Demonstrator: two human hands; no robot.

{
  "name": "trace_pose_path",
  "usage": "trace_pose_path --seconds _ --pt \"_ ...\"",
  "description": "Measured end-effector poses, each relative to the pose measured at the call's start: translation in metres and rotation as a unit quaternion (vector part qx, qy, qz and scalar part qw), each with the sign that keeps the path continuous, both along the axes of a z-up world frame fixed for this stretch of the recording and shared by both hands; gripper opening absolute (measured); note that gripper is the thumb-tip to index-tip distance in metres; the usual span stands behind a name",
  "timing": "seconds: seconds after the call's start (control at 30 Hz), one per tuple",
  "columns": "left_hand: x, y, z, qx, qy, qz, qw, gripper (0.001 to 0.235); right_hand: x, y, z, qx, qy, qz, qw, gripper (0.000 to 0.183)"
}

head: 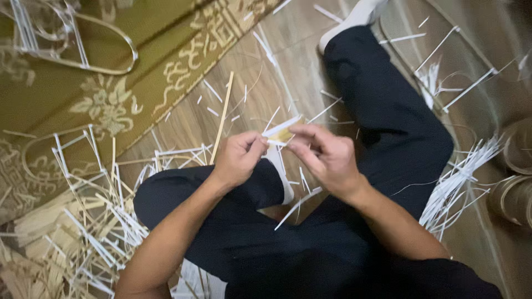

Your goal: The person sits on the floor and weaves white plastic strips around a curved bamboo frame. They repeatedly thread the strips through the frame's structure, pulling them tight to secure the weave. The person occasionally adjusts the frame and picks up additional strips from the floor.

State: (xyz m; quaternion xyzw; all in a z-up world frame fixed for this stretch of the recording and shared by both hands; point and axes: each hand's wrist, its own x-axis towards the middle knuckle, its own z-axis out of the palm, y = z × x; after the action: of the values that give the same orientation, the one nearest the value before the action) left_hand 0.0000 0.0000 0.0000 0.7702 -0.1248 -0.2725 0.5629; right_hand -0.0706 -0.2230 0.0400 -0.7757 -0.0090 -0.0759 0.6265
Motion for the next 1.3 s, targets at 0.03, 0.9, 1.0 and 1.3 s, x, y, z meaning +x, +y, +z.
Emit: trace_pose_path --seconds 0.03,0.9,1.0,1.3 --pt "-0.001 0.001 0.001 0.004 0.014 0.005 1.0 0.029 0.004 0.0 -0.002 -0.022 -0.014 0.006 1.0 0.033" --pt "0.027 -0.008 0.022 0.023 0.02 -0.046 0.998 0.025 0.066 -0.024 -0.033 -0.121 -0.088 0.166 0.975 0.037" --pt "0.033 -0.008 0.027 0.042 -0.005 -0.057 0.998 0.025 0.074 -0.022 -0.035 -0.104 -0.096 0.17 0.975 0.038" --pt "0.039 -0.012 0.018 -0.017 0.079 -0.036 0.996 0.024 0.08 -0.024 -0.033 -0.073 -0.056 0.18 0.979 0.037"
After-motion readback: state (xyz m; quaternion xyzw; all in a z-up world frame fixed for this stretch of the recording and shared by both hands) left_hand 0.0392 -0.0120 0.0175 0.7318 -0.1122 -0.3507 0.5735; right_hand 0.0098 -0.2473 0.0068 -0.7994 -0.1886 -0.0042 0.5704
